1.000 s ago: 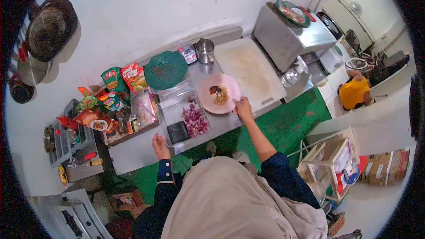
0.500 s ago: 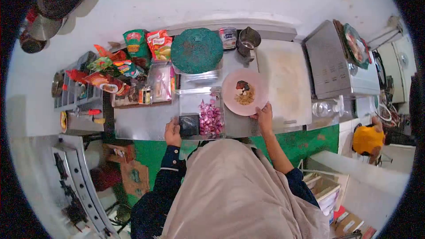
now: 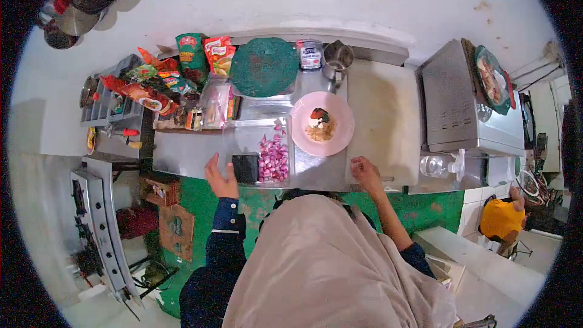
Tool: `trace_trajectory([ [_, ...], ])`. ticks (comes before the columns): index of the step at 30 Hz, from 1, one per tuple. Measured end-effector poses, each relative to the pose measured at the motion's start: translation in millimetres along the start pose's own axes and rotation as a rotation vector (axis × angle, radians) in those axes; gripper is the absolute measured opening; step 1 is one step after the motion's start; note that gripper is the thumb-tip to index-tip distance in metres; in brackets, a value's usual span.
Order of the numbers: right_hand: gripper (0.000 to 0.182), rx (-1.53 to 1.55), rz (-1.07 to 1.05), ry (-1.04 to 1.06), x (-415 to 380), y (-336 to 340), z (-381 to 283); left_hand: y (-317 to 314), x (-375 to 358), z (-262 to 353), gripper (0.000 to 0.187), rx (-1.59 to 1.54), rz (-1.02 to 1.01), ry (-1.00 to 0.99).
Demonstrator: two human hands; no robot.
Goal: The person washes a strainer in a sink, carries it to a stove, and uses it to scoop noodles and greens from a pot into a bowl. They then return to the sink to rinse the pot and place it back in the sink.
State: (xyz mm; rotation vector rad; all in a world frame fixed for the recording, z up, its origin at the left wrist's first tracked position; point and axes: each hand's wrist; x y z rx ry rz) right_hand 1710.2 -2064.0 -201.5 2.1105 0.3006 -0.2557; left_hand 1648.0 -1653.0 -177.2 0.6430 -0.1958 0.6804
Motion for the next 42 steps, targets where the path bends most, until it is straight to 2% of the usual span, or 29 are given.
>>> trace_trajectory([
  [2, 0.025, -0.084, 0.003, 0.030, -16.8, 11.6, -11.5, -17.1, -4.6, 23.3, 0.041, -0.037, -0.033, -0.037],
  [8, 0.028, -0.183, 0.012, 0.192, -47.1, 10.1, -17.9, -77.4, -15.9, 83.8, 0.033, -0.234, -0.325, -0.161],
  [10, 0.027, -0.273, 0.067, 0.181, -55.1, -6.2, -5.3, -87.0, -21.6, 121.5, 0.031, -0.427, -0.420, -0.065],
  [11, 0.026, -0.296, 0.101, 0.166, -61.5, -13.5, 0.0, -93.2, -25.0, 125.0, 0.030, -0.424, -0.473, -0.097],
  [12, 0.025, -0.264, 0.129, 0.097, -72.3, -12.5, 2.6, -98.8, -28.2, 127.3, 0.028, -0.414, -0.521, -0.125],
  [14, 0.024, -0.195, 0.189, -0.027, -99.0, -7.3, 3.5, -98.1, -27.2, 145.1, 0.027, -0.213, -0.757, -0.326],
  [15, 0.022, -0.165, 0.264, -0.190, -134.0, -4.7, 9.1, -114.2, -40.8, 141.4, 0.026, -0.365, -0.830, -0.510],
  [17, 0.020, -0.134, 0.290, -0.355, -186.8, -9.7, 5.1, -106.7, -60.3, 170.0, 0.025, -0.391, -1.028, -0.437],
  [18, 0.017, -0.050, 0.423, -0.445, -185.2, -30.2, 3.4, -124.4, -51.3, 157.3, 0.024, -0.412, -1.084, -0.417],
  [20, 0.017, -0.003, 0.423, -0.620, -246.6, -41.8, -10.0, -118.7, -75.0, 156.5, 0.023, -0.442, -1.160, -0.422],
  [24, 0.019, 0.109, 0.261, -0.943, -329.0, -131.7, -24.0, -113.5, -113.0, 158.4, 0.022, -0.501, -1.321, -0.472],
  [27, 0.022, 0.267, 0.211, -1.187, -378.6, -154.9, -61.1, -121.6, -143.9, 168.5, 0.022, -0.614, -1.525, -0.508],
  [31, 0.026, 0.374, 0.318, -1.334, -453.6, -192.4, -105.3, -86.9, -210.9, 215.7, 0.022, -0.649, -1.719, -0.750],
  [32, 0.027, 0.403, 0.323, -1.380, -466.3, -205.3, -110.6, -79.3, -228.6, 224.4, 0.023, -0.706, -1.785, -0.634],
  [35, 0.030, 0.469, 0.349, -1.447, -514.1, -248.4, -128.5, -55.3, -283.0, 231.6, 0.024, -0.746, -1.878, -0.705],
  [36, 0.031, 0.482, 0.360, -1.469, -532.5, -260.7, -132.4, -47.0, -302.9, 229.8, 0.023, -0.735, -1.846, -0.831],
  [39, 0.035, 0.544, 0.337, -1.525, -597.0, -289.0, -148.3, -8.6, -368.7, 220.4, 0.022, -0.683, -2.066, -0.600],
  [42, 0.036, 0.592, 0.427, -1.611, -673.1, -324.9, -149.8, 27.7, -434.7, 209.5, 0.022, -0.604, -2.171, -0.581],
])
Point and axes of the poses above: each hand's wrist, its own x-axis towards the middle knuckle, its own y-axis out of the back of the hand, z = x × y, and after that the axes turned 14 degrees about -x, right-handed
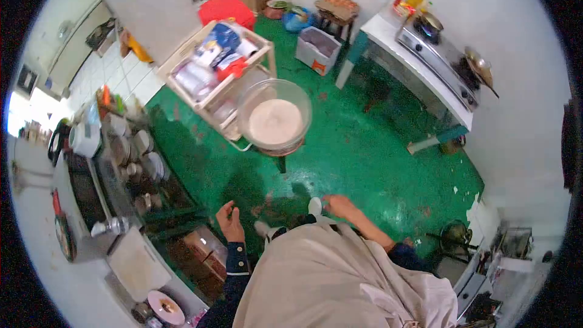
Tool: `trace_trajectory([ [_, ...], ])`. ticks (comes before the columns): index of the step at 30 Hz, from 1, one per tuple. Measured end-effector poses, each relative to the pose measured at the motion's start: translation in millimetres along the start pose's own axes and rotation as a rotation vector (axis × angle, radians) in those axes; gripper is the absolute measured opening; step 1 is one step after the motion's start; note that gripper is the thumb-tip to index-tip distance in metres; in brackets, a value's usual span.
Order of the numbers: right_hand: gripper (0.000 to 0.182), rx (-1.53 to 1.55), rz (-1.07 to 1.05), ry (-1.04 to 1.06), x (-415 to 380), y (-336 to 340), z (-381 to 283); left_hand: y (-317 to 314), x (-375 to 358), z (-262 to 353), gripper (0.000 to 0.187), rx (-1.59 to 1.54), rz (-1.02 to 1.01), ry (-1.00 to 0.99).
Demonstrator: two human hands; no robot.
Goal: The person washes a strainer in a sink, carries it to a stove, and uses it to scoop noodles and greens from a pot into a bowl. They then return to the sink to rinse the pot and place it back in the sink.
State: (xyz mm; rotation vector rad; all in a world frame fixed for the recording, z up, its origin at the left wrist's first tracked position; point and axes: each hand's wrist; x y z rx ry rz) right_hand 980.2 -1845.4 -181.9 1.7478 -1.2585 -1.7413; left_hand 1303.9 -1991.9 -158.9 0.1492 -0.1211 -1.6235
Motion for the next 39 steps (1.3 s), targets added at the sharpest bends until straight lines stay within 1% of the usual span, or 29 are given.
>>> trace_trajectory([
  [1, 0.036, 0.040, 0.015, -0.047, 1.9, -1.4, 25.7, -19.5, 1.0, 5.5, 0.022, -0.034, -0.037, -0.020],
  [2, 0.035, -0.009, 0.102, -0.057, 7.3, -5.4, 51.7, -41.8, 2.6, 19.7, 0.022, -0.074, -0.071, -0.038],
  [3, 0.035, 0.001, 0.097, -0.093, 11.4, 2.5, 69.9, -63.1, 7.3, 29.3, 0.022, -0.118, -0.098, -0.057],
  [6, 0.034, 0.076, 0.098, -0.188, 39.3, 21.0, 112.0, -95.7, 22.9, 31.7, 0.022, -0.088, -0.160, -0.043],
  [7, 0.034, 0.129, 0.102, -0.224, 49.3, 21.4, 123.8, -102.9, 32.5, 28.9, 0.022, -0.009, -0.198, -0.048],
  [9, 0.033, 0.212, 0.104, -0.278, 63.9, 0.3, 147.0, -113.4, 53.4, 21.6, 0.022, 0.152, -0.276, -0.057],
  [10, 0.033, 0.233, 0.114, -0.296, 71.0, -17.8, 164.6, -123.9, 66.2, 23.0, 0.022, 0.122, -0.280, -0.035],
  [12, 0.032, 0.250, 0.141, -0.346, 64.4, -25.5, 189.0, -148.9, 87.8, 28.3, 0.022, 0.055, -0.280, 0.015],
  [14, 0.032, 0.282, 0.169, -0.425, 41.0, -35.3, 196.5, -175.5, 110.1, 40.9, 0.022, 0.062, -0.340, -0.070],
  [15, 0.030, 0.276, 0.068, -0.454, 35.7, -53.2, 209.6, -191.7, 121.1, 48.7, 0.022, 0.061, -0.373, -0.118],
  [16, 0.029, 0.269, -0.029, -0.483, 30.4, -75.5, 226.9, -208.6, 128.7, 52.2, 0.022, 0.022, -0.404, -0.106],
  [18, 0.027, 0.233, -0.064, -0.491, 6.1, -113.7, 252.1, -252.0, 143.1, 53.8, 0.022, -0.067, -0.462, -0.090],
  [19, 0.027, -0.062, 0.089, -0.388, 15.9, -230.3, 290.0, -273.7, 146.6, 56.6, 0.022, -0.070, -0.489, -0.078],
  [20, 0.027, 0.308, -0.126, -0.587, 5.7, -235.2, 300.3, -295.8, 148.5, 57.1, 0.022, -0.073, -0.514, -0.064],
  [21, 0.027, 0.180, -0.099, -0.437, 0.8, -308.6, 333.5, -319.2, 151.1, 58.8, 0.022, -0.075, -0.537, -0.048],
  [22, 0.026, 0.046, -0.056, -0.294, -8.5, -354.0, 358.0, -343.5, 153.7, 61.4, 0.023, -0.093, -0.572, -0.015],
  [23, 0.025, 0.202, -0.095, -0.417, -15.0, -340.8, 367.7, -367.6, 152.8, 67.3, 0.023, -0.081, -0.589, -0.044],
  [25, 0.024, 0.506, -0.117, -0.691, -37.9, -273.1, 371.8, -417.9, 148.4, 87.8, 0.023, -0.059, -0.613, -0.103],
  [26, 0.023, 0.457, 0.010, -0.544, -37.2, -282.5, 403.5, -443.6, 143.2, 102.2, 0.024, -0.095, -0.617, -0.010],
  [28, 0.023, 0.313, 0.266, -0.253, -36.0, -302.3, 466.5, -494.2, 136.2, 100.3, 0.024, 0.051, -0.627, -0.149],
  [29, 0.022, 0.330, 0.239, -0.374, -36.6, -249.1, 480.1, -521.1, 135.2, 102.8, 0.024, 0.120, -0.629, -0.225],
  [30, 0.022, 0.348, 0.211, -0.496, -36.7, -194.8, 493.9, -544.6, 132.0, 117.3, 0.023, 0.103, -0.696, -0.256],
  [31, 0.022, 0.369, 0.184, -0.617, -37.0, -135.1, 506.5, -568.1, 124.7, 135.8, 0.023, 0.036, -0.716, -0.231],
  [33, 0.022, 0.251, 0.306, -0.674, -17.5, -69.8, 551.4, -608.9, 110.9, 168.2, 0.023, -0.093, -0.745, -0.175],
  [35, 0.021, 0.325, 0.523, -0.693, -4.3, 10.2, 580.7, -638.8, 113.9, 179.3, 0.023, -0.016, -0.774, -0.215],
  [37, 0.021, 0.571, 0.574, -0.768, 11.9, 101.9, 592.0, -666.7, 126.8, 181.2, 0.023, 0.041, -0.807, -0.250],
  [39, 0.019, 0.351, 0.657, -0.798, 30.8, 174.7, 594.5, -690.0, 145.5, 172.0, 0.023, 0.103, -0.794, -0.289],
])
Point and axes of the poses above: each hand's wrist, its own x-axis towards the middle knuckle, its own y-axis out of the back of the hand, z = x × y, and after that the axes turned 14 degrees about -x, right-handed
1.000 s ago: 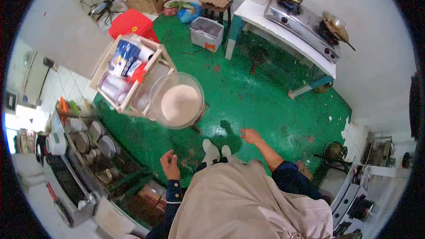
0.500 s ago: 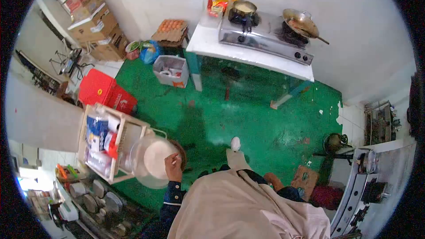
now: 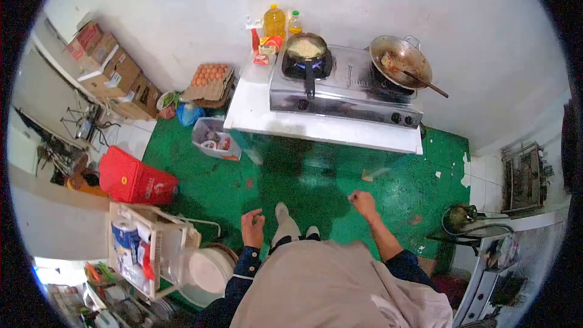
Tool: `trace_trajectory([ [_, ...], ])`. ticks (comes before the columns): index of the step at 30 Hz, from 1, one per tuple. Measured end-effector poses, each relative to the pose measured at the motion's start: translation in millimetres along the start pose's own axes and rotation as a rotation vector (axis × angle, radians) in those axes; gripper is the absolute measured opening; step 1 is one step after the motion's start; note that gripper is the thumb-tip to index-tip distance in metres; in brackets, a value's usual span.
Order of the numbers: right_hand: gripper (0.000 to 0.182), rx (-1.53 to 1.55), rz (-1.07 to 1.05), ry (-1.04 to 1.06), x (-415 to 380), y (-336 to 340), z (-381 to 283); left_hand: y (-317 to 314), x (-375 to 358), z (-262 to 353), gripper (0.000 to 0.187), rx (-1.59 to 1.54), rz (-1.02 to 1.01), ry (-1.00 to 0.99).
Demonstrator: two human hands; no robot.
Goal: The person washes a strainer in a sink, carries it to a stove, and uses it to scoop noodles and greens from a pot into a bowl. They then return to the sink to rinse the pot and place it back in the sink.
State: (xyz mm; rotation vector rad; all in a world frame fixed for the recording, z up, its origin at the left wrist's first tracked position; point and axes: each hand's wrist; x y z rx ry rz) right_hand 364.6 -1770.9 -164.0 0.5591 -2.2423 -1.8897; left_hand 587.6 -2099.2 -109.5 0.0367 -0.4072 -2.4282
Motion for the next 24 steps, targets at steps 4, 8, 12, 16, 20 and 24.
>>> trace_trajectory([
  [4, 0.024, 0.004, 0.006, 0.000, 54.8, 49.0, -68.6, -6.5, 67.7, 3.4, 0.023, 0.007, 0.002, 0.028],
  [8, 0.029, 0.226, 0.117, 0.010, 93.7, 54.8, -83.0, -20.0, 151.8, -3.8, 0.023, -0.092, -0.084, -0.001],
  [12, 0.027, 0.237, -0.043, -0.261, 137.7, 105.7, -85.6, -30.7, 227.1, 0.7, 0.024, -0.188, -0.166, 0.002],
  [16, 0.025, 0.240, 0.421, -0.240, 255.2, 127.9, -61.0, -33.5, 277.7, 19.9, 0.023, -0.079, -0.268, 0.036],
  [20, 0.025, 0.009, 0.506, -0.193, 380.3, 133.8, -31.6, -37.5, 307.0, 12.2, 0.022, -0.057, -0.277, 0.038],
  [24, 0.028, -0.135, 0.310, -0.304, 443.0, 137.3, -21.6, -36.5, 312.5, 0.5, 0.022, -0.051, -0.236, 0.083],
])
Point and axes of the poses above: each hand's wrist, its own x-axis towards the middle knuckle, its own y-axis out of the back of the hand, z = x × y, and after that the axes turned 14 degrees about -x, right-handed
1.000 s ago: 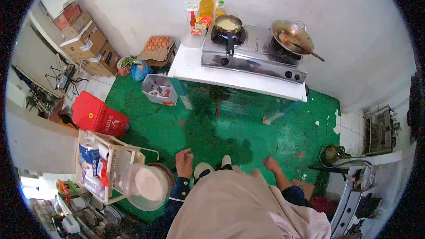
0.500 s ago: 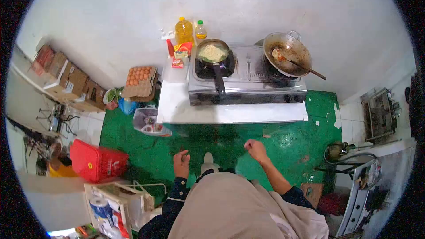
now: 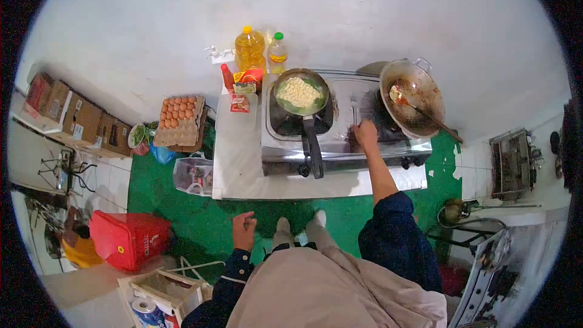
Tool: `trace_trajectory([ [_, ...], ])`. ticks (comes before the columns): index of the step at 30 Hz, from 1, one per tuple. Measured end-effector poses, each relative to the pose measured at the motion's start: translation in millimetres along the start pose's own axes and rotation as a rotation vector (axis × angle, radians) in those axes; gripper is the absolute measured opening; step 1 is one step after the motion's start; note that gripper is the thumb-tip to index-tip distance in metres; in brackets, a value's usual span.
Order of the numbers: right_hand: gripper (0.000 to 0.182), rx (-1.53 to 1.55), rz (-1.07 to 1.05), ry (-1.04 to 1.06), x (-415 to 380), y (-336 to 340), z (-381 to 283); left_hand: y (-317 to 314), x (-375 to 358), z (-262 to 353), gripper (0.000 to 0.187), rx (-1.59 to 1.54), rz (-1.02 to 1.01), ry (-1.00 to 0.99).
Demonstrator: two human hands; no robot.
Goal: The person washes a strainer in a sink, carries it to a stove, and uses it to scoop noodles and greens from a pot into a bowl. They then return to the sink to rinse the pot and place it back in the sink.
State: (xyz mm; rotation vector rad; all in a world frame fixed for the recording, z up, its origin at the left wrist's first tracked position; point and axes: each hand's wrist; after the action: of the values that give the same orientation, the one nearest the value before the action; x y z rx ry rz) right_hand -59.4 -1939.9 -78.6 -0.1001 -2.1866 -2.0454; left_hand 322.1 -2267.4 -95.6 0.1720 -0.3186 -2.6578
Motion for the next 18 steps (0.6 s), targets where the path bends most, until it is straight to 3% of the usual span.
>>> trace_trajectory([
  [8, 0.027, 0.019, -0.140, -0.093, 20.4, -0.4, 0.2, -25.7, 6.3, -15.9, 0.022, -0.011, 0.126, -0.017],
  [13, 0.025, 0.079, -0.114, 0.016, 12.1, 13.3, 1.1, -57.9, 16.6, 5.0, 0.023, 0.028, 0.219, -0.041],
  [16, 0.028, -0.007, -0.356, 0.053, 28.1, 10.1, 4.9, -81.3, 20.8, 13.3, 0.023, -0.043, 0.265, -0.006],
  [18, 0.029, 0.017, -0.271, 0.070, 25.2, 1.9, 8.1, -91.5, 21.3, 19.9, 0.023, -0.040, 0.298, 0.001],
])
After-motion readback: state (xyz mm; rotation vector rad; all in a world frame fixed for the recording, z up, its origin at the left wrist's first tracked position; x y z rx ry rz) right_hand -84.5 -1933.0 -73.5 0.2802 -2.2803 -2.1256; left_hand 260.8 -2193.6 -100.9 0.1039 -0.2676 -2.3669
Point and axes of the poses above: each hand's wrist, its own x-axis towards the middle knuckle, its own y-axis out of the back of the hand, z = x × y, and after that the axes turned 14 degrees about -x, right-handed
